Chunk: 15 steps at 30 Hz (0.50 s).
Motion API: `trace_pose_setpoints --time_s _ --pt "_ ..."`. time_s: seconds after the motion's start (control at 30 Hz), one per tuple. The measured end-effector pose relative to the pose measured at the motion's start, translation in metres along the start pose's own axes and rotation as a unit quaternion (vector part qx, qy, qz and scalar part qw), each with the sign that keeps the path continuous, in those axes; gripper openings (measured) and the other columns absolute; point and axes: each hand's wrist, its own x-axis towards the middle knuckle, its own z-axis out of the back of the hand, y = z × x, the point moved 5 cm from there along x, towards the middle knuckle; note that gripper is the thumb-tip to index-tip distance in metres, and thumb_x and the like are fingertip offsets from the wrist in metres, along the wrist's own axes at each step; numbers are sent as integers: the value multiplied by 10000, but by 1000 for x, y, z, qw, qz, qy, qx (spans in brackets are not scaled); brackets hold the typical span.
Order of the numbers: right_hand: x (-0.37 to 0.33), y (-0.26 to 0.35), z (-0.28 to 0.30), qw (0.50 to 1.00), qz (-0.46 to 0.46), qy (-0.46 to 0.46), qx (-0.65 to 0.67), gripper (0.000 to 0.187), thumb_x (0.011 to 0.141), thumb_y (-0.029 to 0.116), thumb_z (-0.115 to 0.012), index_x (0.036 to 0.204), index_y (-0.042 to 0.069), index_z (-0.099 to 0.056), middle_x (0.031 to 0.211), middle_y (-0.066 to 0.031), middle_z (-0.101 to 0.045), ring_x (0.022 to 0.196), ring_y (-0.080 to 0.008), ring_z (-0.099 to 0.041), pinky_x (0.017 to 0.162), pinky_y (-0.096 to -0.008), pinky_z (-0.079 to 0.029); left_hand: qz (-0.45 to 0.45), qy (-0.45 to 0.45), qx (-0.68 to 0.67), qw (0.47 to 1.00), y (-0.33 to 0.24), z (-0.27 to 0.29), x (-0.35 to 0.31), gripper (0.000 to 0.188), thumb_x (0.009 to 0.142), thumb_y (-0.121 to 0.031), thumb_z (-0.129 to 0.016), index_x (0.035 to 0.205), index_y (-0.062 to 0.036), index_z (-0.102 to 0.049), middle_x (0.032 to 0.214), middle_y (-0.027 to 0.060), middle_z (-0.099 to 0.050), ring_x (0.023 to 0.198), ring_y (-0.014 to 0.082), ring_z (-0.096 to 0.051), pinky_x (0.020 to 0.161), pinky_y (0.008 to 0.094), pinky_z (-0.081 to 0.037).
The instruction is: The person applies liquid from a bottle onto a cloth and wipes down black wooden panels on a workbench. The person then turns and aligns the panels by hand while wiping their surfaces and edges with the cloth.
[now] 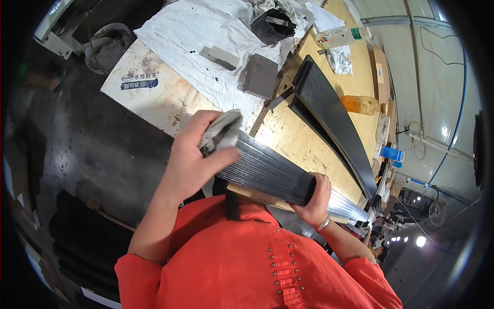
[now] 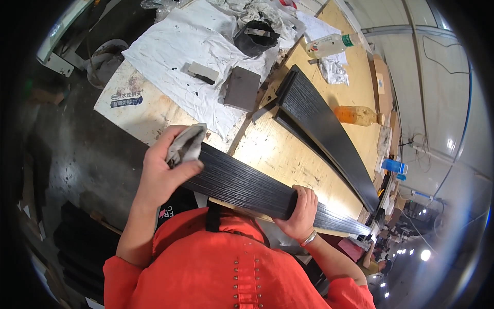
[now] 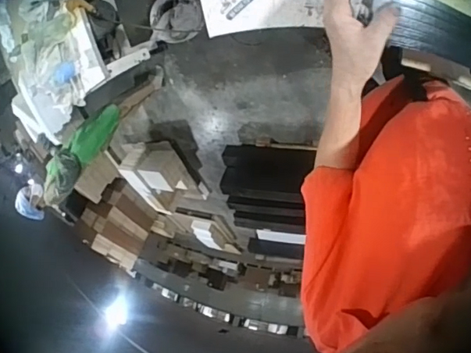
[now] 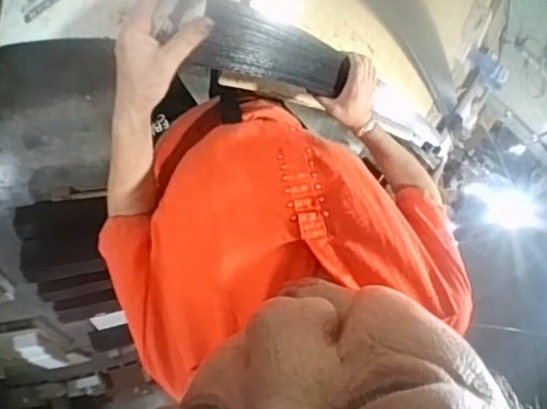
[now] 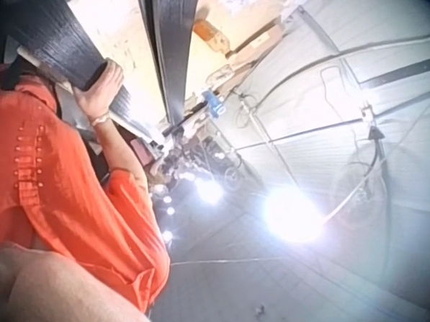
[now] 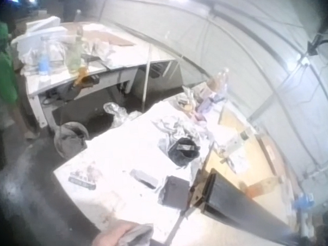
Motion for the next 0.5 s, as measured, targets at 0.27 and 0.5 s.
trace_pose_setpoints --time_s 0.27,0.5 --pt "-2 1 1 1000 8 -10 -10 896 526 238 -895 1285 7 -477 1142 -193 -550 1023 -393 -535 916 -479 -407 10 -8 -26 1000 8 12 -12 325 952 -9 -626 1269 12 -692 1166 45 -694 742 32 -580 579 180 -420" --pt "-2 3 0 1000 3 6 -21 915 536 276 -930 1285 9 -476 1140 -195 -547 1031 -392 -536 929 -485 -413 174 -39 49 983 83 54 -70 336 923 29 -586 1240 40 -697 892 32 -706 591 41 -530 521 220 -401"
